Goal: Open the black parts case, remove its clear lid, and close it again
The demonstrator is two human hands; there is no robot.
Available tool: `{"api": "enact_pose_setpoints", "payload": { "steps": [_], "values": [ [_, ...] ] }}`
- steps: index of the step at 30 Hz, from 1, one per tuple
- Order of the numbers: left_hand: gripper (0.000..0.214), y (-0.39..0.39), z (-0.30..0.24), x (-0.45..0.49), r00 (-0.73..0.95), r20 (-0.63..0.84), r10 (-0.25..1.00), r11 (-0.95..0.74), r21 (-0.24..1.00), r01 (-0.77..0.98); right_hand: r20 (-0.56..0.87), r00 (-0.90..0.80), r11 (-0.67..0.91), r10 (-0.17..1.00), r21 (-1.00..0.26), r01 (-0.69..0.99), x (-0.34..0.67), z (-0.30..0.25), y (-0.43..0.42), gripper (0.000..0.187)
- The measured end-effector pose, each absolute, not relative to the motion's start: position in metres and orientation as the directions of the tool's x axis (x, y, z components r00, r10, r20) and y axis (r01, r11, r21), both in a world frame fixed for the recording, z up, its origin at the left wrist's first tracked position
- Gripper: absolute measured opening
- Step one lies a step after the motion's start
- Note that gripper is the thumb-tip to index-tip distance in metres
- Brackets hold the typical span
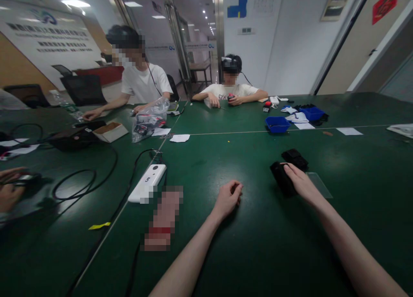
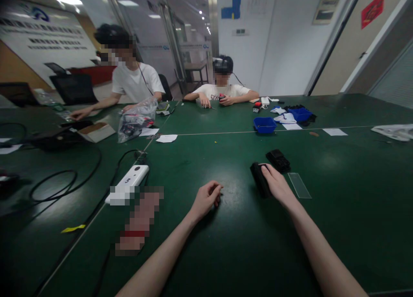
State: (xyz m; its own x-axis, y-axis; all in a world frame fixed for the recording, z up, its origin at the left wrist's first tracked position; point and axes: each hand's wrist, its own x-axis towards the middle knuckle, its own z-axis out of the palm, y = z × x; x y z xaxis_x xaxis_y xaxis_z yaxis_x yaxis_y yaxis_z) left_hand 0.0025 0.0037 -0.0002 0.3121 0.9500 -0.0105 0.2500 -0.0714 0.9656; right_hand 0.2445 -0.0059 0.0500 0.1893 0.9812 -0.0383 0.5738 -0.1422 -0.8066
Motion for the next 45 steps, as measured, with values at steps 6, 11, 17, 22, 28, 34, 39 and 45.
{"api": "enact_pose_setpoints", "payload": {
  "steps": [6, 11, 17, 22, 28, 34, 39, 45],
  "values": [
    [0.033, 0.003, 0.002, 0.002, 0.35, -0.01, 0.937, -0.058, 0.981, 0.185, -0.14, -0.051, -0.13, 0.989, -0.98, 0.152, 0.18, 0.02, -0.02, 0.043],
    [0.024, 0.004, 0.005, 0.001, 0.296, 0.062, 0.953, -0.134, 0.964, 0.232, -0.065, -0.111, -0.041, 0.992, -0.978, 0.206, 0.159, 0.005, -0.027, 0.04],
    [0.021, 0.005, 0.003, 0.001, 0.24, 0.046, 0.97, -0.1, 0.971, 0.216, -0.112, -0.18, -0.034, 0.977, -0.92, 0.392, 0.172, 0.01, -0.024, 0.039],
    [0.021, 0.006, 0.003, 0.001, 0.22, 0.037, 0.975, -0.095, 0.961, 0.26, 0.007, -0.084, 0.057, 0.996, -0.781, 0.622, 0.199, 0.02, -0.019, 0.033],
    [0.021, 0.006, 0.003, 0.0, 0.2, 0.037, 0.979, -0.095, 0.953, 0.288, 0.19, 0.221, -0.161, 0.957, -0.288, 0.944, 0.251, 0.034, -0.014, 0.034],
    [0.021, 0.007, 0.003, 0.001, 0.202, 0.045, 0.978, -0.104, 0.951, 0.29, 0.27, 0.358, -0.372, 0.894, 0.001, 0.928, 0.286, 0.027, -0.018, 0.054],
    [0.02, 0.007, 0.002, 0.0, 0.206, 0.045, 0.978, -0.104, 0.952, 0.286, 0.033, 0.445, -0.446, 0.895, 0.019, 0.895, 0.286, 0.016, -0.019, 0.057],
    [0.021, 0.007, 0.003, 0.0, 0.219, 0.035, 0.975, -0.1, 0.951, 0.291, 0.05, 0.245, -0.247, 0.968, 0.037, 0.968, 0.262, 0.015, -0.021, 0.041]
  ]
}}
